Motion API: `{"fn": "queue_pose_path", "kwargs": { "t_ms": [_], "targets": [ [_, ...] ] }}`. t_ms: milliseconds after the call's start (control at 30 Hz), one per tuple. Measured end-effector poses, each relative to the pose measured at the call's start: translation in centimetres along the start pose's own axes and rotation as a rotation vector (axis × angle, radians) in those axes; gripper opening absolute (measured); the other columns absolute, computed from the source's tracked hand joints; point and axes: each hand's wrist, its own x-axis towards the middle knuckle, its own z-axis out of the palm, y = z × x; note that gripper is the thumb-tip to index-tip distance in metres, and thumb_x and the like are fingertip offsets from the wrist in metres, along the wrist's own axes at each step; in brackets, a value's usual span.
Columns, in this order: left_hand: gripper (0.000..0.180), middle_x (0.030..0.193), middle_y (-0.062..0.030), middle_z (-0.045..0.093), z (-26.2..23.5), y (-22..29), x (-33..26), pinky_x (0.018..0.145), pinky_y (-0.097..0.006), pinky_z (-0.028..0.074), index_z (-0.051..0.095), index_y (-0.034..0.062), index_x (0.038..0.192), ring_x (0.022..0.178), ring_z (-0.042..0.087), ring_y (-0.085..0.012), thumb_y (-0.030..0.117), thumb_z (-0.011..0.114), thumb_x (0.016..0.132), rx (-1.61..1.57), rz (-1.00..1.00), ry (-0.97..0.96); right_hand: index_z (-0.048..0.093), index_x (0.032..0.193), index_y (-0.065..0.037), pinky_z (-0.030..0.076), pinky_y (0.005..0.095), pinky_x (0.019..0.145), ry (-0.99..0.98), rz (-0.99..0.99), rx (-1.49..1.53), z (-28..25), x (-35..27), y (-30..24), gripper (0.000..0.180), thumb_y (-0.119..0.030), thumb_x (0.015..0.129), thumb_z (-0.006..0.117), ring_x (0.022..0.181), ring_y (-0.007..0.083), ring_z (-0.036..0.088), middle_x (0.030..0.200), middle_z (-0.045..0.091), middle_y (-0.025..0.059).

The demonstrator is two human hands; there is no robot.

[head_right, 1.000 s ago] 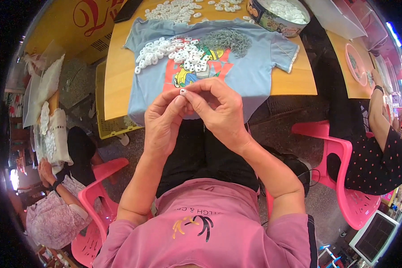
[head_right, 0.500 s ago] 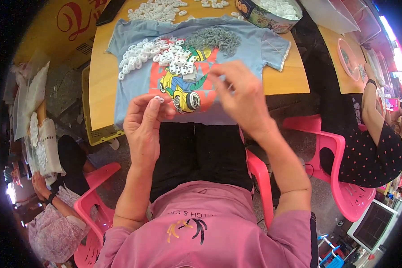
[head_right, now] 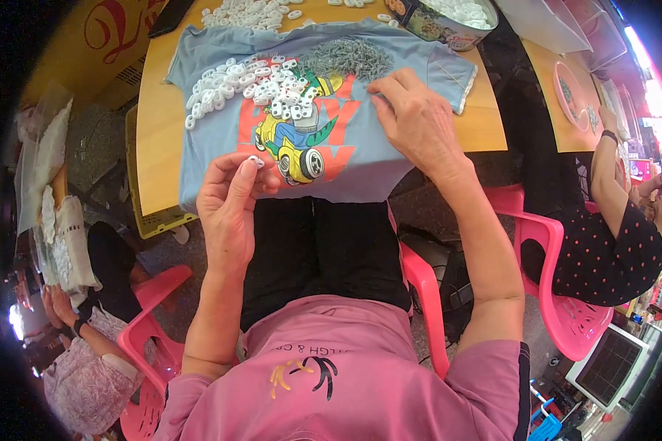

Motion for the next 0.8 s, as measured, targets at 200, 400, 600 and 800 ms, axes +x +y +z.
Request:
{"fn": "queue_pose_path", "kwargs": {
  "t_ms": [200,400,600,800],
  "targets": [
    [0.013,0.096,-0.0113,0.068,-0.1,-0.1,0.1,0.073,-0.029,0.052,0.058,0.0002,0.105,0.079,0.064,-0.0139,0.011,0.058,0.097,-0.010,-0.011,-0.002,0.064,0.098,-0.003,0.045,0.0330,0.062,-0.024,0.045,0.103,-0.4,-0.2,0.3,0.011,-0.007,0.087,0.063,0.064,0.0206,0.056,0.092,0.060,0.0090],
    [0.014,0.096,-0.0114,0.068,-0.4,-0.3,0.3,0.073,-0.028,0.053,0.058,0.0000,0.105,0.078,0.064,-0.0137,0.011,0.058,0.097,0.006,-0.016,-0.002,0.065,0.098,-0.004,0.047,0.0335,0.065,-0.008,0.009,0.048,-0.1,0.5,0.8,0.011,-0.008,0.087,0.064,0.070,0.0239,0.060,0.092,0.061,0.0095],
    [0.014,0.095,-0.0114,0.068,-0.4,-0.3,0.4,0.072,-0.028,0.053,0.058,-0.0001,0.105,0.078,0.065,-0.0138,0.011,0.059,0.097,0.003,-0.017,-0.002,0.066,0.098,-0.005,0.048,0.0356,0.068,-0.060,0.022,0.033,-0.6,0.7,0.7,0.012,-0.010,0.088,0.064,0.074,0.0272,0.061,0.093,0.061,0.0098],
    [0.015,0.095,-0.0119,0.068,-0.5,-0.4,0.3,0.073,-0.029,0.054,0.058,-0.0001,0.106,0.079,0.066,-0.0142,0.012,0.059,0.097,-0.012,-0.019,0.003,0.065,0.094,-0.004,0.049,0.0374,0.071,-0.149,-0.061,-0.039,-0.7,1.4,0.8,0.011,-0.013,0.087,0.065,0.079,0.0297,0.062,0.091,0.062,0.0113]
  ]
}}
